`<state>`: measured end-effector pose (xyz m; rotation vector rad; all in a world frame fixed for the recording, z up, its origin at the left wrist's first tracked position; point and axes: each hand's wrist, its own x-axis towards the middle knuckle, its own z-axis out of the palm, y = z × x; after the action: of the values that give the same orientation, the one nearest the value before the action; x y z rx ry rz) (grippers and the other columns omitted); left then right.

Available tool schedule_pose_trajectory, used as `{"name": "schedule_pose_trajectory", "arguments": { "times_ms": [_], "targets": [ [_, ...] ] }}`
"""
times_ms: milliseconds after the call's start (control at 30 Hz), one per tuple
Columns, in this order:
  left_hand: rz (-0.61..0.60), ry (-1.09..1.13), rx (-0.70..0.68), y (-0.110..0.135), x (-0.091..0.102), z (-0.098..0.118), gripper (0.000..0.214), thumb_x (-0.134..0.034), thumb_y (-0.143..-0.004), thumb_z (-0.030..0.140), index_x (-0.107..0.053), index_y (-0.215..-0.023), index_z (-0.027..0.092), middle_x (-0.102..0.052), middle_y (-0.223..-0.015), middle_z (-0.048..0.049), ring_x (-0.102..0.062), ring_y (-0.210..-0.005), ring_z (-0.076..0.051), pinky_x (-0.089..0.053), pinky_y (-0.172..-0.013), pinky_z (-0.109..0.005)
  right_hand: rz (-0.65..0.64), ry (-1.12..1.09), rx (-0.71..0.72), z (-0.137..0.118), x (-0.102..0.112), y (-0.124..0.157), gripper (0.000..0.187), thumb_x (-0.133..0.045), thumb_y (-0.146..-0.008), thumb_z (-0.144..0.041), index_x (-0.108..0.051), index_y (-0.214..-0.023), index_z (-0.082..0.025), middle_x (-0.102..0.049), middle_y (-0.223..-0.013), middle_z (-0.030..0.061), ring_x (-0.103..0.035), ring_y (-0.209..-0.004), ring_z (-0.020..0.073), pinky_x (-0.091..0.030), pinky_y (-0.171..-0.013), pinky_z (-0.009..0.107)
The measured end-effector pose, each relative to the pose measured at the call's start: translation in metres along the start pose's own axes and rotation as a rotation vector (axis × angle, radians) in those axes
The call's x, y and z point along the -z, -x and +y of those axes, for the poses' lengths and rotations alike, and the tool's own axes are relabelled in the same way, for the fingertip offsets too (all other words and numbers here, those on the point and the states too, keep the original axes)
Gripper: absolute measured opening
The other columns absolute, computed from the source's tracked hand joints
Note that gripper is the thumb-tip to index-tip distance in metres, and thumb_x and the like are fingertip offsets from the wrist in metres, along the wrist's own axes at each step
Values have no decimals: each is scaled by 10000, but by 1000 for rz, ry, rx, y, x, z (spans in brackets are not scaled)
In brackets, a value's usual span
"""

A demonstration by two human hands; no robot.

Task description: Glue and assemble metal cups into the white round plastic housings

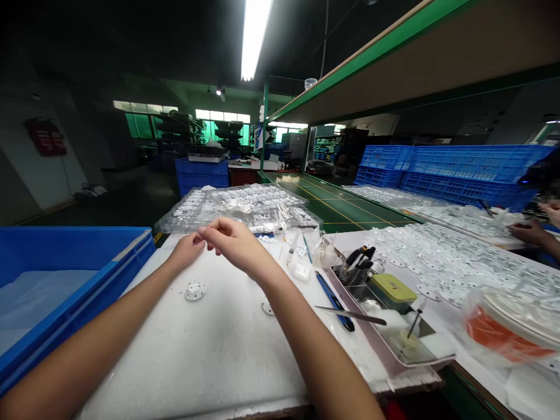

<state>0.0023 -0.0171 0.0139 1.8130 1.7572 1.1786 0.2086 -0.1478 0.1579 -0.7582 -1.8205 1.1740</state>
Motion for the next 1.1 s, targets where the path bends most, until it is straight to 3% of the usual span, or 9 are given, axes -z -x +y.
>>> {"name": "schedule_pose_trajectory", "arguments": {
  "times_ms": [67, 167, 233, 333, 567, 700, 800, 933, 1100],
  "targets": [
    [-5, 13, -7, -1, 0, -1, 105, -621, -807, 200, -592, -874, 125, -608, -823, -27, -577, -800, -168, -469, -785, -342, -49, 267, -94, 25, -3, -11, 211, -600, -827, -384, -571, -796, -178, -575, -751, -3, -516, -678, 133, -370, -596, 246],
    [9, 37, -15, -3, -1, -3, 97, -611, -830, 185, -573, -891, 120, -588, -790, -11, -571, -757, -151, -479, -764, -331, -142, 455, -128, 58, -24, -8, 222, -635, -811, -371, -588, -919, -183, -609, -921, 33, -562, -776, 175, -413, -642, 279],
    [22, 54, -17, -4, -2, -4, 96, -601, -847, 196, -569, -899, 122, -582, -793, -9, -568, -755, -147, -481, -759, -328, -161, 554, -97, 77, -41, 1, 400, -697, -776, -380, -555, -1088, -174, -583, -1058, 78, -556, -896, 221, -441, -733, 327],
    [22, 82, -14, -3, -4, -4, 107, -605, -853, 220, -576, -888, 122, -577, -795, -11, -567, -758, -148, -484, -757, -331, -239, 696, -15, 96, -57, 11, 457, -764, -731, -306, -551, -1113, -172, -553, -1129, 97, -501, -1015, 265, -431, -836, 380],
    [-57, 205, -29, 2, -1, 2, 103, -630, -826, 207, -619, -876, 119, -625, -822, -31, -591, -790, -157, -487, -793, -344, -205, 709, 82, 111, -52, 9, 262, -667, -778, -159, -552, -1011, -192, -565, -1040, 58, -521, -967, 205, -428, -807, 294],
    [-78, 268, -48, 4, 1, 6, 128, -625, -788, 200, -656, -895, 137, -666, -889, -69, -607, -860, -189, -474, -842, -350, -199, 737, 109, 112, -46, 6, 142, -511, -789, -44, -538, -839, -174, -567, -839, 45, -528, -798, 193, -395, -719, 297],
    [-110, 313, -52, 6, 3, 9, 149, -613, -770, 219, -673, -887, 148, -679, -925, -88, -608, -881, -215, -469, -837, -344, -131, 690, 69, 112, -40, 7, 161, -422, -830, -58, -516, -809, -188, -553, -748, 17, -505, -673, 163, -369, -628, 275],
    [-184, 390, -74, 10, 7, 15, 197, -639, -750, 275, -678, -896, 149, -674, -943, -90, -595, -900, -228, -453, -833, -345, -22, 584, 31, 114, -35, 9, 127, -395, -883, -152, -508, -859, -203, -583, -832, 24, -526, -732, 164, -386, -657, 280],
    [-338, 514, -106, 19, 13, 26, 306, -711, -710, 363, -689, -928, 150, -668, -934, -83, -581, -849, -199, -444, -808, -323, 148, 476, -30, 118, -30, 6, 101, -387, -834, -150, -476, -829, -196, -555, -836, 42, -511, -778, 196, -394, -710, 337]
  ]
}}
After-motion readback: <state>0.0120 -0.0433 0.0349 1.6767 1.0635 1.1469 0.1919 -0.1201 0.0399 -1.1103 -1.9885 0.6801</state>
